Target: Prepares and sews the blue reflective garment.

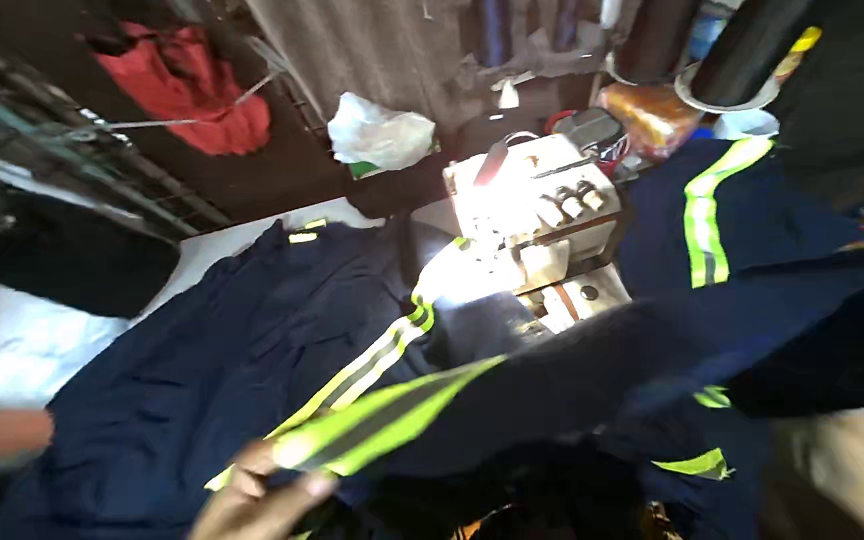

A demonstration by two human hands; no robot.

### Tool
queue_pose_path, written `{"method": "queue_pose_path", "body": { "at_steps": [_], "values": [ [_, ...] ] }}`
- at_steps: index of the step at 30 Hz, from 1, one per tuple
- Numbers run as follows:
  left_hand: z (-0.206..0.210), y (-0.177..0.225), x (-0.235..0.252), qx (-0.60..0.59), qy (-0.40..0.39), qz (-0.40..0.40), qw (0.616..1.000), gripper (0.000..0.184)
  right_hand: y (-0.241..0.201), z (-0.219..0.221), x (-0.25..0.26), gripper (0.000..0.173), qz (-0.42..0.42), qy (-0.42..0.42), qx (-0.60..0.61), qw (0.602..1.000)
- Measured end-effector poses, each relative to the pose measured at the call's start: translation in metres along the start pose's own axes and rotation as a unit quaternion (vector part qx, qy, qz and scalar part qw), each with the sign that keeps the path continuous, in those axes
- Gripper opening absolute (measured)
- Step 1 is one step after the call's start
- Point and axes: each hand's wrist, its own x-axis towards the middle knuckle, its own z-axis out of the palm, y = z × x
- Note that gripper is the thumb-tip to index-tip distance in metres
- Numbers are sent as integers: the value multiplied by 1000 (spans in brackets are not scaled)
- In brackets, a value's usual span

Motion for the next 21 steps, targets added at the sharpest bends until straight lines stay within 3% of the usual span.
{"method": "queue_pose_path", "body": {
  "at_steps": [2,4,5,6,7,8,10,11,13,15,18,21],
  "values": [
    [-14,19,13,-66,163,19,984,26,27,21,-46,27,14,-37,-15,999],
    [-13,16,50,-100,261,23,960,14,42,49,-99,20,53,-42,-25,997],
    [-10,6,68,-66,296,-24,953,11,48,54,-129,17,118,-69,-38,990],
    [-9,-12,80,-10,307,-113,945,24,50,53,-159,20,215,-133,-59,966],
    [-11,-37,89,52,297,-228,926,43,48,47,-181,25,328,-219,-91,914],
    [-19,-67,92,69,270,-318,906,60,47,40,-196,27,440,-303,-116,837],
    [-38,-113,87,81,230,-373,895,70,58,24,-212,28,573,-398,-113,707],
    [-44,-117,85,98,211,-370,900,72,65,18,-214,26,586,-415,-122,685],
    [-46,-111,77,125,161,-376,904,68,68,5,-203,21,537,-450,-139,700],
    [-48,-108,75,170,109,-344,917,56,69,13,-180,17,392,-480,-164,767],
    [-48,-95,76,89,82,-299,946,37,60,62,-155,14,115,-441,-156,877],
    [-55,-96,73,-18,120,-258,958,38,40,132,-140,13,1,-429,-68,901]
  ]
}}
